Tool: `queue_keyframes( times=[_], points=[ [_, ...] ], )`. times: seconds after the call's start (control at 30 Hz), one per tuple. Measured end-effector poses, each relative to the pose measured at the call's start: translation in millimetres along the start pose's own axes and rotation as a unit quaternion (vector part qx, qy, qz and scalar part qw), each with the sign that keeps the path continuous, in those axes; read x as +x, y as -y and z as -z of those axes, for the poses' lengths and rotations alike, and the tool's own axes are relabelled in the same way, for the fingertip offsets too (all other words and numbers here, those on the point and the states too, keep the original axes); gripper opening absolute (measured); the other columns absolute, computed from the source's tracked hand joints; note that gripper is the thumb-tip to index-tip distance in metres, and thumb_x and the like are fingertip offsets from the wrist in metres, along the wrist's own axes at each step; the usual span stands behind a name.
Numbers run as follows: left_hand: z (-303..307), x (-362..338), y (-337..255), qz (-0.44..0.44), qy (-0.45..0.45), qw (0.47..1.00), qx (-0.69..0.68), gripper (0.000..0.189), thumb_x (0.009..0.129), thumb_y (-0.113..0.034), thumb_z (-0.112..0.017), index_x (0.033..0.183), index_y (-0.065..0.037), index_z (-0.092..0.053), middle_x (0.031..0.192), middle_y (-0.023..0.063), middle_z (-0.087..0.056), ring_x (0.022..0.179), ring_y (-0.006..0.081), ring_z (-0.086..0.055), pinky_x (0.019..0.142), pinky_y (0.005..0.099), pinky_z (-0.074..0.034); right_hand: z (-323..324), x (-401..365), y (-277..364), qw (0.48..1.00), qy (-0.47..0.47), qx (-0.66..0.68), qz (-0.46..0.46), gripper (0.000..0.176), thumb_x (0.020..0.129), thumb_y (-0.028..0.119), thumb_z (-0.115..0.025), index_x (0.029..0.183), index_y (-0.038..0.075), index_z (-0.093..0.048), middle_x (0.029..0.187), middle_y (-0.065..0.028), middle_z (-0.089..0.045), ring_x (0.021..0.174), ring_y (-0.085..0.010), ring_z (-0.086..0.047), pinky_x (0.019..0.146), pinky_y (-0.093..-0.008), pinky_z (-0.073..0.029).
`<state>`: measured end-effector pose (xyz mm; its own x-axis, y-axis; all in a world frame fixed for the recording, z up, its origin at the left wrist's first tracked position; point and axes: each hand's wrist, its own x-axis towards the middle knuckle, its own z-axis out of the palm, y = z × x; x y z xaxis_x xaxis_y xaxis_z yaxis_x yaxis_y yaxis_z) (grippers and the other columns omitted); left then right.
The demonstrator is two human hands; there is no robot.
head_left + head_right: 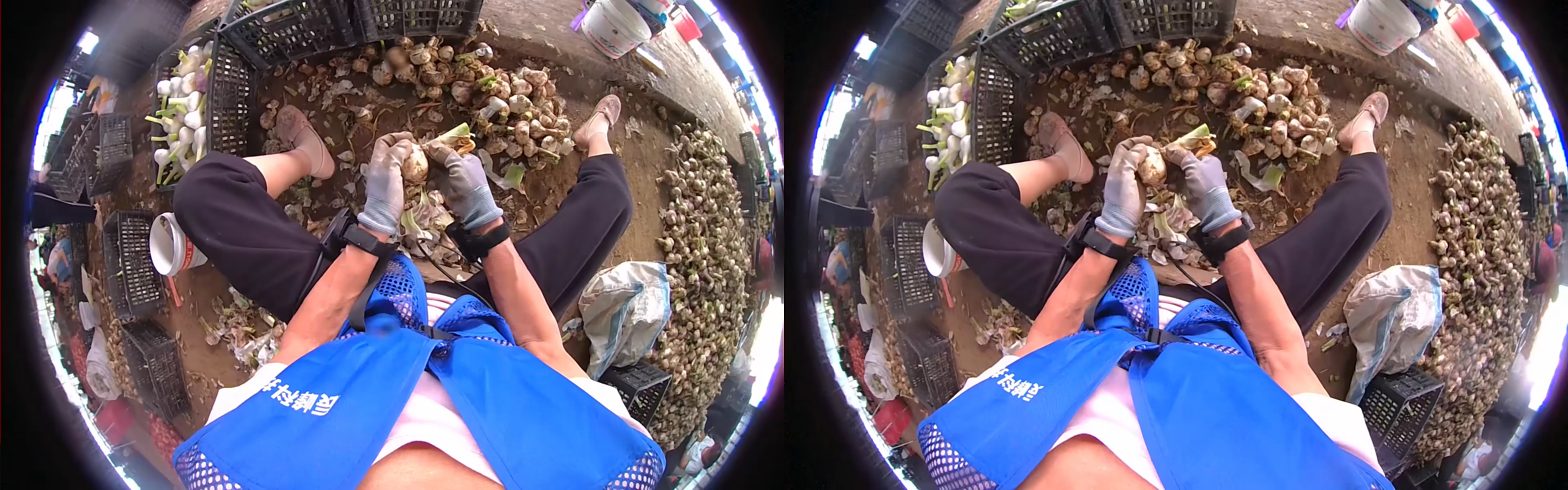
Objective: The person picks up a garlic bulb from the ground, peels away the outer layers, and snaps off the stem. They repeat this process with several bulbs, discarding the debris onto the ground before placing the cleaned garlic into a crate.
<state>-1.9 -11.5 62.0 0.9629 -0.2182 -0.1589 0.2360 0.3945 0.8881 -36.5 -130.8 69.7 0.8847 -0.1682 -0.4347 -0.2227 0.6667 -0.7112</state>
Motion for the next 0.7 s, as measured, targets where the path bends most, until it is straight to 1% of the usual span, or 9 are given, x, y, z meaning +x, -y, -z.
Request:
queue_keyframes(
  times=[0.13, 0.2, 0.27, 0.33, 0.4, 0.47, 0.53, 0.6, 0.7],
  points=[
    [-4.7, -3.3, -2.5, -0.034, 0.038, 0.998, 0.033, 0.020, 0.082, -0.008, -0.045, 0.100, -0.001, -0.052, 0.088, 0.0046, -0.054, 0.080, 0.0104, -0.051, 0.074, 0.0238, -0.043, 0.6, -11.5, 11.0, 0.987, 0.027, -0.114, 0.106, 0.014, 0.079, 0.013, -0.061, 0.084, 0.000, -0.061, 0.072, -0.0049, -0.062, 0.056, -0.0131, -0.059, 0.049, -0.0250, -0.049],
    [-6.8, -3.6, -2.8, -0.034, 0.037, 0.998, 0.025, 0.021, 0.081, -0.007, -0.044, 0.099, -0.001, -0.052, 0.089, 0.0045, -0.054, 0.080, 0.0104, -0.051, 0.074, 0.0238, -0.043, 6.0, -16.8, 17.9, 0.998, 0.017, -0.052, 0.040, 0.015, 0.079, 0.013, -0.062, 0.086, 0.000, -0.061, 0.072, -0.0053, -0.062, 0.056, -0.0134, -0.060, 0.050, -0.0249, -0.049],
    [-8.8, -4.9, -3.7, -0.034, 0.034, 0.999, 0.017, 0.021, 0.080, -0.006, -0.044, 0.099, 0.000, -0.051, 0.089, 0.0044, -0.054, 0.081, 0.0105, -0.051, 0.074, 0.0239, -0.043, 21.2, -17.2, 13.6, 0.945, 0.118, -0.260, 0.158, 0.030, 0.087, 0.025, -0.053, 0.097, -0.002, -0.060, 0.084, -0.0094, -0.064, 0.073, -0.0155, -0.063, 0.062, -0.0268, -0.053],
    [-12.0, -5.9, -7.0, -0.045, 0.025, 0.998, 0.021, 0.023, 0.078, -0.004, -0.042, 0.100, 0.000, -0.050, 0.088, 0.0047, -0.053, 0.078, 0.0096, -0.050, 0.072, 0.0221, -0.043, 11.3, -18.4, 18.6, 0.954, 0.122, -0.232, 0.144, 0.031, 0.085, 0.028, -0.056, 0.095, -0.001, -0.061, 0.083, -0.0059, -0.064, 0.073, -0.0139, -0.063, 0.060, -0.0262, -0.052],
    [-12.6, -9.4, -14.5, -0.033, 0.057, 0.997, 0.027, 0.024, 0.078, -0.001, -0.042, 0.100, 0.000, -0.049, 0.087, 0.0045, -0.052, 0.074, 0.0085, -0.049, 0.069, 0.0209, -0.043, 0.1, -22.5, 29.7, 0.998, 0.005, -0.064, -0.009, 0.019, 0.079, 0.016, -0.063, 0.086, -0.002, -0.062, 0.073, -0.0061, -0.063, 0.058, -0.0130, -0.060, 0.051, -0.0232, -0.048],
    [-14.7, -10.3, -15.7, -0.020, 0.090, 0.995, 0.031, 0.024, 0.077, 0.003, -0.042, 0.101, 0.000, -0.048, 0.086, 0.0044, -0.052, 0.071, 0.0073, -0.048, 0.065, 0.0196, -0.044, -1.6, -20.5, 25.4, 0.999, -0.010, -0.052, -0.005, 0.019, 0.079, 0.016, -0.063, 0.086, -0.002, -0.062, 0.071, -0.0058, -0.063, 0.057, -0.0126, -0.060, 0.051, -0.0230, -0.048],
    [-18.9, -9.3, -12.0, -0.099, 0.059, 0.991, 0.066, 0.028, 0.075, 0.005, -0.041, 0.103, 0.001, -0.045, 0.082, 0.0050, -0.050, 0.064, 0.0068, -0.046, 0.057, 0.0188, -0.042, -3.4, -22.7, 23.3, 0.996, -0.004, -0.084, 0.038, 0.018, 0.079, 0.016, -0.063, 0.084, -0.001, -0.062, 0.071, -0.0051, -0.063, 0.055, -0.0122, -0.058, 0.050, -0.0233, -0.047],
    [-14.7, -9.3, -11.6, -0.067, 0.070, 0.995, 0.039, 0.027, 0.075, 0.004, -0.042, 0.102, 0.001, -0.045, 0.079, 0.0056, -0.050, 0.059, 0.0072, -0.045, 0.053, 0.0190, -0.041, 3.9, -18.4, 20.9, 0.993, 0.022, -0.114, 0.014, 0.018, 0.082, 0.015, -0.059, 0.089, -0.001, -0.062, 0.078, -0.0034, -0.063, 0.065, -0.0091, -0.059, 0.055, -0.0218, -0.048],
    [-17.9, -13.3, -21.0, -0.045, 0.056, 0.997, 0.021, 0.026, 0.076, -0.003, -0.043, 0.102, 0.000, -0.048, 0.097, 0.0066, -0.051, 0.082, 0.0105, -0.049, 0.073, 0.0219, -0.043, 11.0, -2.3, -1.3, 0.981, 0.002, -0.185, 0.056, 0.016, 0.077, 0.006, -0.059, 0.090, -0.002, -0.061, 0.078, -0.0063, -0.063, 0.067, -0.0109, -0.060, 0.060, -0.0239, -0.050]
  ],
)
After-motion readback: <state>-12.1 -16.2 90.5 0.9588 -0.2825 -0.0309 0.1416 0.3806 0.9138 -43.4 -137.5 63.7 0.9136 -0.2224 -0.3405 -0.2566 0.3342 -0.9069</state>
